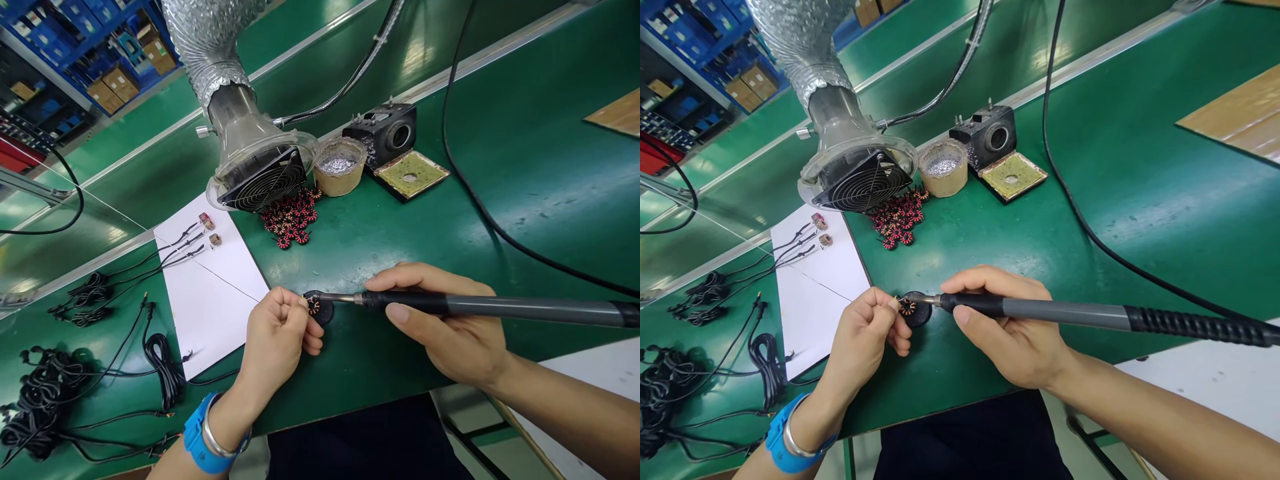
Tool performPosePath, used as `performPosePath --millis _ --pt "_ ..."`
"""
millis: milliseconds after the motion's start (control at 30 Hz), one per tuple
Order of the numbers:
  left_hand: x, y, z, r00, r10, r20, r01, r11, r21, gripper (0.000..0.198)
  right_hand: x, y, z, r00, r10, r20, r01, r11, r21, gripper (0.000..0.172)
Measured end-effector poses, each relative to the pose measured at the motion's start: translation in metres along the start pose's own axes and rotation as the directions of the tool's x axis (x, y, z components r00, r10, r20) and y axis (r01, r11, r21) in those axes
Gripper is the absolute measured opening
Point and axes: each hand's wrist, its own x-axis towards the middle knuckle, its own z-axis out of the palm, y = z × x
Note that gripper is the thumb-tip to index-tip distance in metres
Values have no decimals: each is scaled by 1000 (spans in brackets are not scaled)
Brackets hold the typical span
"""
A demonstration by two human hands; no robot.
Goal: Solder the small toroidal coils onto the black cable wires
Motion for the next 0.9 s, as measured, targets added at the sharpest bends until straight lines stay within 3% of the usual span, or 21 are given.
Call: performPosePath --millis 467,900 --pt "-3 0 0 1000 13 -5 -13 1000 17 10 -1 -1 0 1000 6 16 -6 1000 23 17" --pt "-3 -3 -1 999 42 -10 -41 999 32 14 2 -7 2 991 -120 56 120 993 -6 21"
